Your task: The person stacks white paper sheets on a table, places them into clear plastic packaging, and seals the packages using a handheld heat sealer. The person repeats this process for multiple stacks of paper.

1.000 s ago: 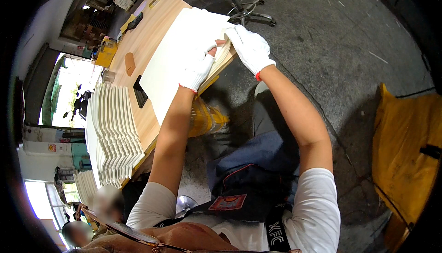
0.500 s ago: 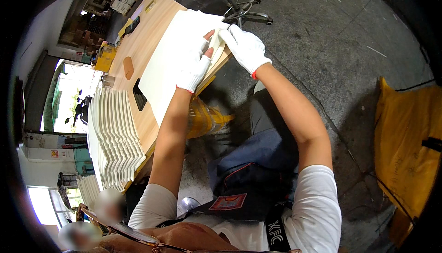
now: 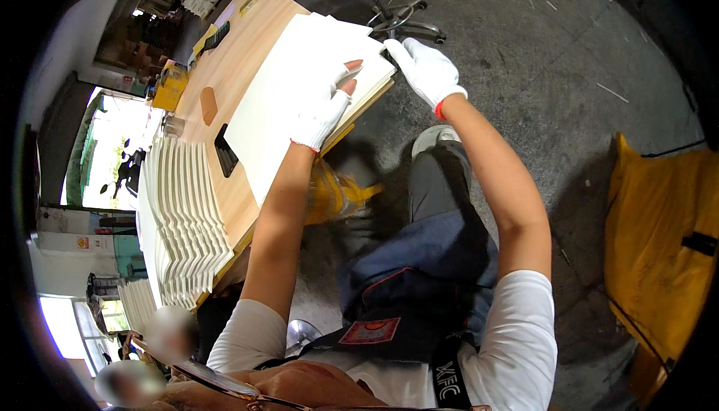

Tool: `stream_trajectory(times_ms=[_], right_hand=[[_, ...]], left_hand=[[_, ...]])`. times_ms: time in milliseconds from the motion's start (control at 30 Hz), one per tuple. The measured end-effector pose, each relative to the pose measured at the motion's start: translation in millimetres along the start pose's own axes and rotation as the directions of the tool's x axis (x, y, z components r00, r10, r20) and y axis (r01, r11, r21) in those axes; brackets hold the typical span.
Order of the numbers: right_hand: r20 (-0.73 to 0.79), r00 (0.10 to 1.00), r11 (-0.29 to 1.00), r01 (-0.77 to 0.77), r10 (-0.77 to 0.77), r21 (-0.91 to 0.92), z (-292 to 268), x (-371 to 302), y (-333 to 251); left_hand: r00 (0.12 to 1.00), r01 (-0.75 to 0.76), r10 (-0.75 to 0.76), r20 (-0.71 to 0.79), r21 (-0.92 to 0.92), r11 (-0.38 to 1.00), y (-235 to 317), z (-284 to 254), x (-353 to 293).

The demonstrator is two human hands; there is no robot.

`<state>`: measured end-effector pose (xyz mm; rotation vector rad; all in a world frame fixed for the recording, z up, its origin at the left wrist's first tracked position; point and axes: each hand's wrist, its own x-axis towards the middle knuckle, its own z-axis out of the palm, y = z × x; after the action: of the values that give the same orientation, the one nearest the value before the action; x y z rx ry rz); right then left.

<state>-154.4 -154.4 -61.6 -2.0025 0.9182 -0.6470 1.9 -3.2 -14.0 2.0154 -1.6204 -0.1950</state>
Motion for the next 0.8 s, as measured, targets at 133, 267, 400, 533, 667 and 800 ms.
stream_trajectory(times_ms=[133, 267, 400, 533, 667, 800], right_hand=[[0.129, 0.982, 0.942, 0.170, -0.137, -0.288, -13.9, 0.3, -12.9], [0.182, 0.967, 0.871, 0.239, -0.176, -0.430, -17.8, -5.8, -29.0], [0.073, 0.988, 0.911, 0.152, -0.134, -0.384, -15.0, 1.2, -28.2], [0.144, 0.986, 0.944, 0.124, -0.083, -0.307, -9.6, 14.0, -18.3], [0.300, 0.953, 0.952, 0.068, 0.026, -0.300, -18.1, 3.4, -22.1], [0.306, 0.952, 0.995, 0.017, 0.015, -0.101, -13.5, -4.5, -18.0]], left_hand=[[0.999, -0.013, 0.012, -0.033, -0.013, 1.000, 4.5, -1.0, 0.4], [0.967, -0.173, 0.204, -0.152, 0.196, 0.965, -8.9, 7.6, 2.9], [0.961, -0.150, 0.203, -0.190, 0.262, 0.953, -16.5, 11.9, 4.3], [0.955, -0.203, 0.265, -0.137, 0.353, 0.913, -17.0, 8.8, 8.5], [0.973, -0.229, 0.202, 0.109, 0.450, 0.863, -2.8, -3.7, 17.7], [0.974, -0.196, 0.096, 0.203, 0.564, 0.802, 8.2, -5.2, 24.5]])
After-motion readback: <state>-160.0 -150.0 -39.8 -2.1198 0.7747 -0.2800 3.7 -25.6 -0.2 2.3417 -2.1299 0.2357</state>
